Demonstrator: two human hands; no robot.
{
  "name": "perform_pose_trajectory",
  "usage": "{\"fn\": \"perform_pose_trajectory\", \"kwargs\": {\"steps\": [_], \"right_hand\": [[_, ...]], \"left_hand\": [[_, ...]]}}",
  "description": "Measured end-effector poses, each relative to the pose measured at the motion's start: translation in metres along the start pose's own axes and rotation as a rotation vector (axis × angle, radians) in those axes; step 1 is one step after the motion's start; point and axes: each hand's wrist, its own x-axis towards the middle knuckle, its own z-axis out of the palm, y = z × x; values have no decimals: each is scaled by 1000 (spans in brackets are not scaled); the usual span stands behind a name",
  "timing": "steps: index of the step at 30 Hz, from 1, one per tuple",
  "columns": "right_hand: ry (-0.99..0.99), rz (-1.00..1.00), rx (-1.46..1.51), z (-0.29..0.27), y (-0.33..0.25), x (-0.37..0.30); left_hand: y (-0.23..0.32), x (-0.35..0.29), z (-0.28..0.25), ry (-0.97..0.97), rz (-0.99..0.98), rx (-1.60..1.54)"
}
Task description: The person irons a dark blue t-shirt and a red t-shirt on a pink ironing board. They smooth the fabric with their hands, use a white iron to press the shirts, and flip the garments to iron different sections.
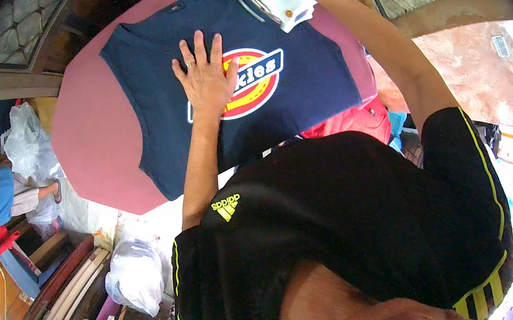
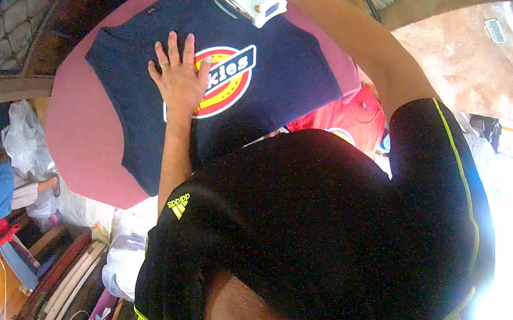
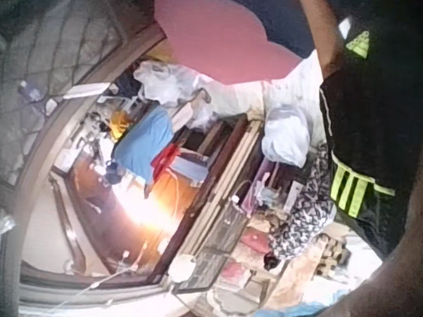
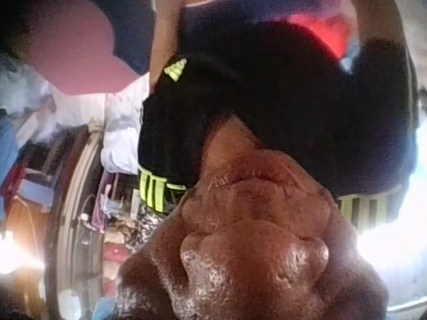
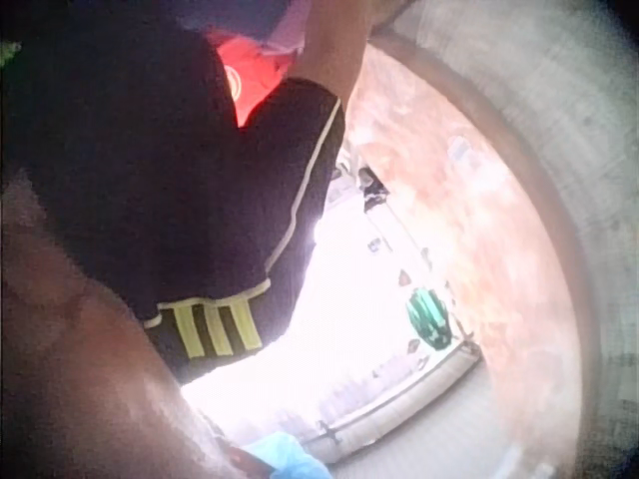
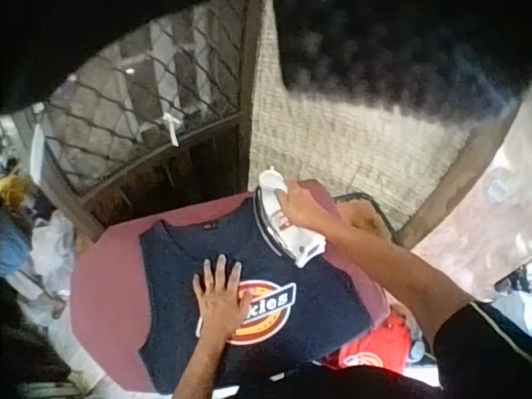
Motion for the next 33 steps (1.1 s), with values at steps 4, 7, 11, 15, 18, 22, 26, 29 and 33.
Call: {"fn": "perform_pose_trajectory", "kwargs": {"steps": [4,7,11,15,18,22,26,29,33], "right_hand": [[-261,-8,94,-35,23,-18],[-337,-5,32,-41,17,-37],[-35,-353,-17,-24,30,-29],[-49,-294,51,-8,-16,3],[9,-582,108,15,11,47],[-378,-190,191,-16,-23,15],[-375,-216,118,-41,-7,-18],[-404,-251,164,-32,-1,-29],[-154,-633,-152,-38,48,-36]], "left_hand": [[0,0,0,15,-15,-48],[-2,-2,-4,-17,-59,-53],[4,1,-5,-52,-57,-74],[3,-2,-9,-34,-71,-62],[4,-1,-7,-35,-53,-21],[0,0,1,-10,-33,18],[12,-3,6,73,-40,-1],[51,-29,3,-27,-28,-49],[110,-62,-7,-119,-32,-122]]}}
